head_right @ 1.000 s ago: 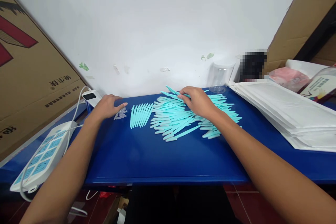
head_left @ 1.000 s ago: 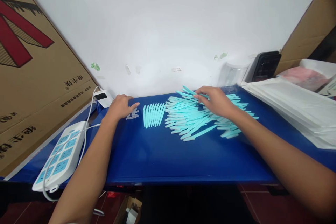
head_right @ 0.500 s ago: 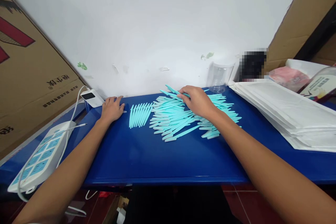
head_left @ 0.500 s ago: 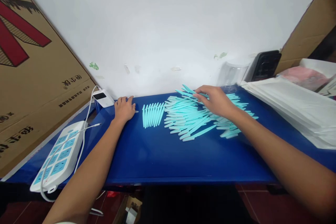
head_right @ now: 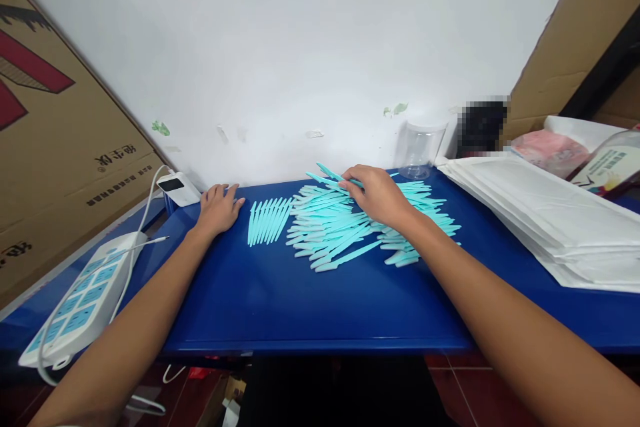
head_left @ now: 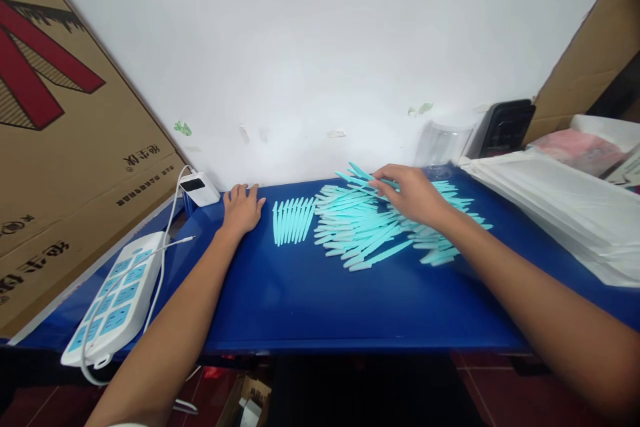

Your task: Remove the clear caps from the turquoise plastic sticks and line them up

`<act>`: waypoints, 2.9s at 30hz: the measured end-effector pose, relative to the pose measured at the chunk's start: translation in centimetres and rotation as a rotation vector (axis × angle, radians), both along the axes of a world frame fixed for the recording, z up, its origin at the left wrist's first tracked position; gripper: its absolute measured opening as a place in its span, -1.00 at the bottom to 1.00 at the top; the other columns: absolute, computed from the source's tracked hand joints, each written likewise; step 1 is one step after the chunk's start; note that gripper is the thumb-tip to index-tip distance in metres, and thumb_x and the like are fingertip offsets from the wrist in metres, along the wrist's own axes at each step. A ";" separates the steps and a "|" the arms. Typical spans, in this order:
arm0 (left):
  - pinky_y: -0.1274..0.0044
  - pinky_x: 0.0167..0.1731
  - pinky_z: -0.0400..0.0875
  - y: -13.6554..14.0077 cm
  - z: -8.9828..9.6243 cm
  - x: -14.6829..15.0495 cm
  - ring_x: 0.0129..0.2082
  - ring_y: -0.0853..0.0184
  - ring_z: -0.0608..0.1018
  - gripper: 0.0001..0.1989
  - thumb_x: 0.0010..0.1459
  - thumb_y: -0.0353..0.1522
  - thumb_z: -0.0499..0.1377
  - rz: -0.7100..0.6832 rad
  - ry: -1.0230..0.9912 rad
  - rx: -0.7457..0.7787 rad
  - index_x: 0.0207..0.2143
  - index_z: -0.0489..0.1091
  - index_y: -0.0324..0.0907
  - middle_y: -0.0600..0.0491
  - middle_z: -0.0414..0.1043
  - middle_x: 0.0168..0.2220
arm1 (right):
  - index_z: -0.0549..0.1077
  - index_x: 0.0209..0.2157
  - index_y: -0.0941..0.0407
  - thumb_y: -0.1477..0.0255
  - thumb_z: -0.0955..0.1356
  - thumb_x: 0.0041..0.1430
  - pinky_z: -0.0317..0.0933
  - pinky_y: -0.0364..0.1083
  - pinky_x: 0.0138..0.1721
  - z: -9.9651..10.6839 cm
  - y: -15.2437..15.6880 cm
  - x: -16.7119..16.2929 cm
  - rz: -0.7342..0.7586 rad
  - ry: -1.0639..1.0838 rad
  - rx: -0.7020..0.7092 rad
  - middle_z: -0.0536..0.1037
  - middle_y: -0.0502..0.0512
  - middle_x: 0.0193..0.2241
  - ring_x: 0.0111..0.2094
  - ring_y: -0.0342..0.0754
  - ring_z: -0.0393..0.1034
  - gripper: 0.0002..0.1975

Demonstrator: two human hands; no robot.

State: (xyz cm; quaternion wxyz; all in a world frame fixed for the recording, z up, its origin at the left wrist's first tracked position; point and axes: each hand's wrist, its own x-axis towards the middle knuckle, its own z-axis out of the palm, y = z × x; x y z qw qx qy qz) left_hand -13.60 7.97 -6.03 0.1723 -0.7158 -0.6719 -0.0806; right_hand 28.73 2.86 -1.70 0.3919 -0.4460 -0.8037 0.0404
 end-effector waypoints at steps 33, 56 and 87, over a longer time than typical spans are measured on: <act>0.47 -0.28 0.45 -9.7 3.6 16.0 -0.34 0.31 0.53 -0.65 0.30 -0.10 0.30 -0.663 -1.427 -0.086 -0.37 0.63 -0.18 0.01 0.54 -0.38 | 0.57 -0.21 0.09 -0.05 0.47 0.22 0.55 0.03 -0.27 0.4 -6.3 -7.7 0.460 0.691 -0.608 0.66 0.13 -0.27 -0.30 0.04 0.61 -0.54; 0.51 -0.32 0.46 -10.5 2.4 17.1 -0.35 0.34 0.51 -0.70 0.33 -0.14 0.28 -0.676 -1.367 0.045 -0.31 0.58 -0.18 0.02 0.47 -0.33 | 0.48 -0.33 0.07 0.00 0.41 0.31 0.43 -0.02 -0.28 -0.3 -6.2 -8.1 0.204 0.574 -0.404 0.56 0.09 -0.33 -0.26 0.04 0.48 -0.59; 0.47 -0.57 0.61 -9.8 2.9 16.2 -0.46 0.30 0.59 -0.57 0.17 -0.02 0.38 -0.608 -1.595 -0.277 -0.21 0.70 -0.22 0.01 0.60 -0.41 | 0.48 -0.32 0.08 0.02 0.48 0.22 0.39 -0.10 -0.53 0.3 -5.3 -7.0 0.290 0.507 -0.552 0.49 -0.03 -0.53 -0.55 -0.09 0.41 -0.61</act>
